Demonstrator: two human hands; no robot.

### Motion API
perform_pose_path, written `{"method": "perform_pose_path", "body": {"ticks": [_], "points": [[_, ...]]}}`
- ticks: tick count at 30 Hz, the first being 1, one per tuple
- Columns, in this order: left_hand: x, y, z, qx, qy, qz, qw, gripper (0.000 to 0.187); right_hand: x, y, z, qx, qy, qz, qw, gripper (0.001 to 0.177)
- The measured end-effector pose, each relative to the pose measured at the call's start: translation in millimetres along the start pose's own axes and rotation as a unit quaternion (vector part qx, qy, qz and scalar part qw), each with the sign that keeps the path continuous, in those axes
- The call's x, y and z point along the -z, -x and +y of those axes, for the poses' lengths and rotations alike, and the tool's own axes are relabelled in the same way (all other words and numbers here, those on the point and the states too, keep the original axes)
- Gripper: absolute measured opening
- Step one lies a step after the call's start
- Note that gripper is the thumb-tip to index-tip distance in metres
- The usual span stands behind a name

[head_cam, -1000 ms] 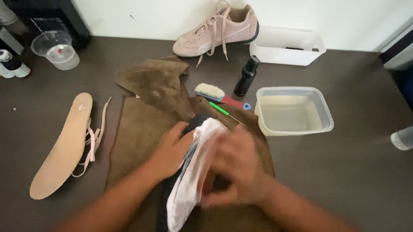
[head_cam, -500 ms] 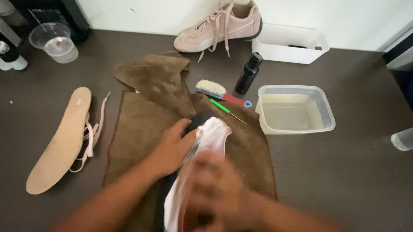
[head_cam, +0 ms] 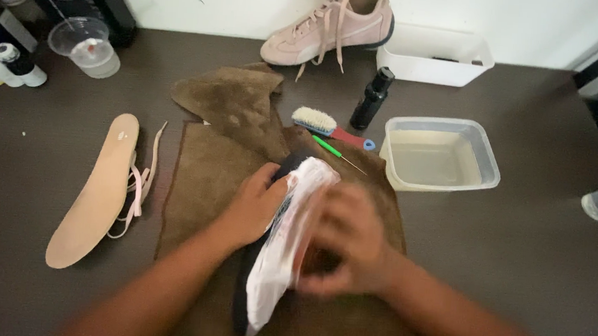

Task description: The person scrubs a pink sneaker with a brush and cleaning solution, then wipes it with a cloth. They repeat the scrubbing and wiping steps on the same shoe.

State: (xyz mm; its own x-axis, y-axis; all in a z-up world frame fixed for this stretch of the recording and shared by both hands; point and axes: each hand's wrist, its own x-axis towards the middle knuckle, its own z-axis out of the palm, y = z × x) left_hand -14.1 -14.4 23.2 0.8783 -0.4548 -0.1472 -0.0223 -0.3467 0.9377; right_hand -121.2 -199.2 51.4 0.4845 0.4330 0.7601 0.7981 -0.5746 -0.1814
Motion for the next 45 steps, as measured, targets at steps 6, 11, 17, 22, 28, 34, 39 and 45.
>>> {"method": "perform_pose_path", "body": {"ticks": [6,11,17,22,28,34,39,45], "points": [[0.9,3.5,12.2,0.040,0.051,-0.005,0.998,0.026,-9.7,-8.9,-53.8,0.211,-0.118,-0.099,0.965,0.020],[3.9,-5.1,-0.2,0.048,0.004,0.010,0.999,0.045,-7.2,2.3,-13.2,0.017,0.005,-0.018,1.000,0.056],[0.7,-1.3,-1.3,-0.006,0.057,0.002,0.998,0.026,-30.7,61.9,-24.2,0.196,-0.056,-0.215,0.955,0.040],[0.1,-11.0,-20.4,-0.050,0.095,0.026,0.994,0.031,-12.3,3.7,-23.0,-0.007,0.041,0.027,0.999,0.065],[4.0,-4.7,-1.5,0.039,0.042,0.023,0.998,0.037,-11.1,-2.7,-30.3,0.386,0.066,-0.107,0.914,0.052],[-1.3,-19.1,-29.2,-0.114,0.093,0.018,0.989,0.027,-10.0,-1.6,-27.4,0.001,0.040,0.027,0.999,0.063],[6.9,-7.6,-6.3,-0.031,0.057,-0.005,0.998,0.033,-3.4,-1.2,-6.4,0.126,-0.009,-0.063,0.990,0.032],[5.4,-14.5,-17.7,-0.092,0.041,-0.015,0.995,0.034,-11.9,-6.0,-38.4,0.119,-0.059,-0.068,0.989,0.046]]}}
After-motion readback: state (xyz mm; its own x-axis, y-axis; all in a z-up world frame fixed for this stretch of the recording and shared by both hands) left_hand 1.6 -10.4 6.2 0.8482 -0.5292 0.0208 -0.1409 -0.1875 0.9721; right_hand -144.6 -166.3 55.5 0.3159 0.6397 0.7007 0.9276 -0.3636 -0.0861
